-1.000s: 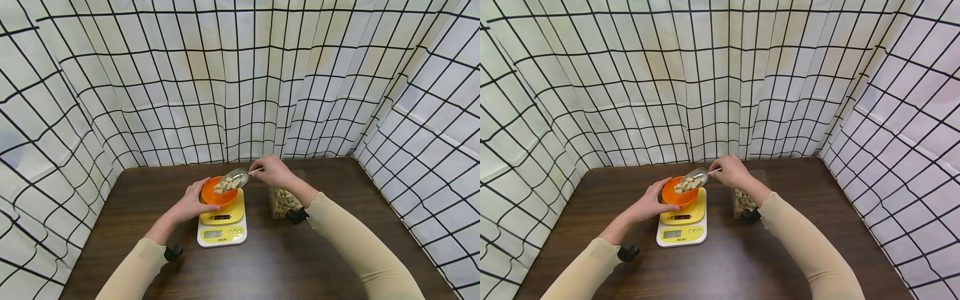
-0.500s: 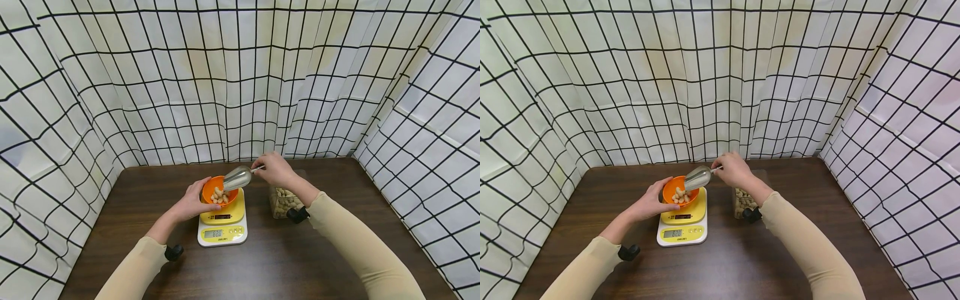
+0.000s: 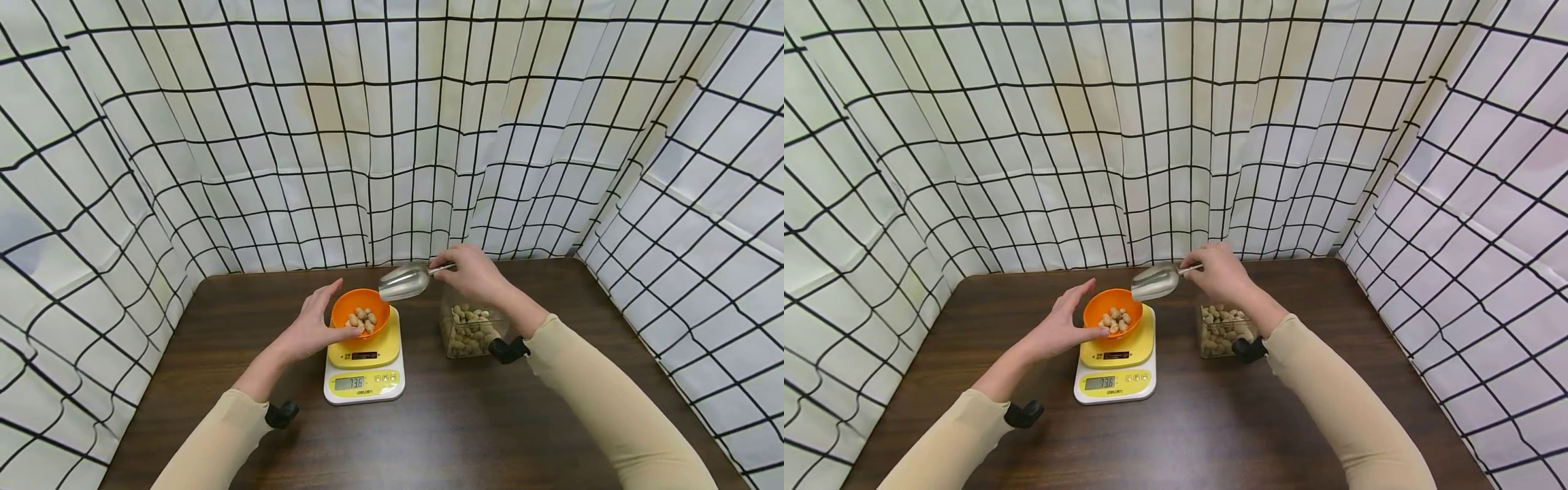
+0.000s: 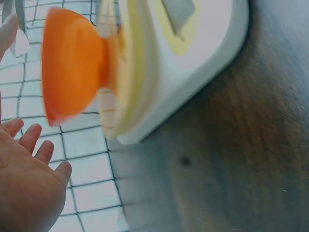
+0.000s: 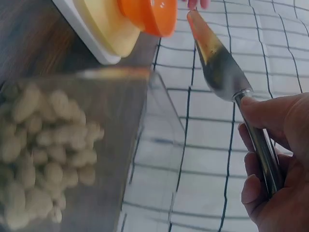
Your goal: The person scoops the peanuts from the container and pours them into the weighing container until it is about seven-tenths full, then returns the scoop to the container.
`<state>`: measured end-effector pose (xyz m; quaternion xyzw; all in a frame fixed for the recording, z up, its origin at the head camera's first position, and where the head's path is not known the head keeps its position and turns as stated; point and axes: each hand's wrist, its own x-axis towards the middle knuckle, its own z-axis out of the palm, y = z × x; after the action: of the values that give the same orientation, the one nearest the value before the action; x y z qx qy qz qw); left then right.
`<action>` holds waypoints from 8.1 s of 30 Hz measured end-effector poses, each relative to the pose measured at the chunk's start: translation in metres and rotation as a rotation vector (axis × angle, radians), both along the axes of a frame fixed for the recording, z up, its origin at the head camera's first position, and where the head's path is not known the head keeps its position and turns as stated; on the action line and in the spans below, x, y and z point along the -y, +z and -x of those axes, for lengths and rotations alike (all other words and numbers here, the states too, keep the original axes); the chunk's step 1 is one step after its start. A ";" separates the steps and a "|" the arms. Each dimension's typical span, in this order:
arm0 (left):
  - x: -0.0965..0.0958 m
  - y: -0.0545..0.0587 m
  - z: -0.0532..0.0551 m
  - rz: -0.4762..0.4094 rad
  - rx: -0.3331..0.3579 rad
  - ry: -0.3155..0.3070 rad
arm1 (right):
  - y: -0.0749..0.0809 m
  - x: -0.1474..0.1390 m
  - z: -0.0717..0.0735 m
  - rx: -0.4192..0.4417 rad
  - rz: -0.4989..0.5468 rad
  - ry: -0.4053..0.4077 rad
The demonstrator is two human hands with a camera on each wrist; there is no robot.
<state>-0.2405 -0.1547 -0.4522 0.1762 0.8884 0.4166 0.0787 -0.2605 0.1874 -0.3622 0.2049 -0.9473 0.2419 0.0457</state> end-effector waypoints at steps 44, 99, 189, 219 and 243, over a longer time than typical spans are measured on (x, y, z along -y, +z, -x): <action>-0.171 0.000 -0.003 -0.082 0.089 -0.197 | 0.015 -0.127 -0.031 -0.062 -0.122 -0.016; -0.178 -0.001 0.004 -0.121 0.117 -0.228 | -0.002 -0.081 -0.017 -0.073 -0.436 0.013; -0.163 0.014 0.001 -0.105 0.055 -0.215 | -0.005 -0.155 -0.027 0.249 0.172 -0.090; -0.005 0.002 0.009 0.084 0.018 -0.041 | 0.003 -0.051 -0.009 0.275 0.313 0.000; -0.001 -0.021 0.012 0.051 0.090 -0.038 | -0.014 0.014 0.010 0.188 0.170 0.048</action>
<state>-0.2521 -0.1533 -0.4733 0.1721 0.8907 0.3999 0.1309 -0.2708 0.1737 -0.3757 0.1993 -0.9183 0.3405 -0.0317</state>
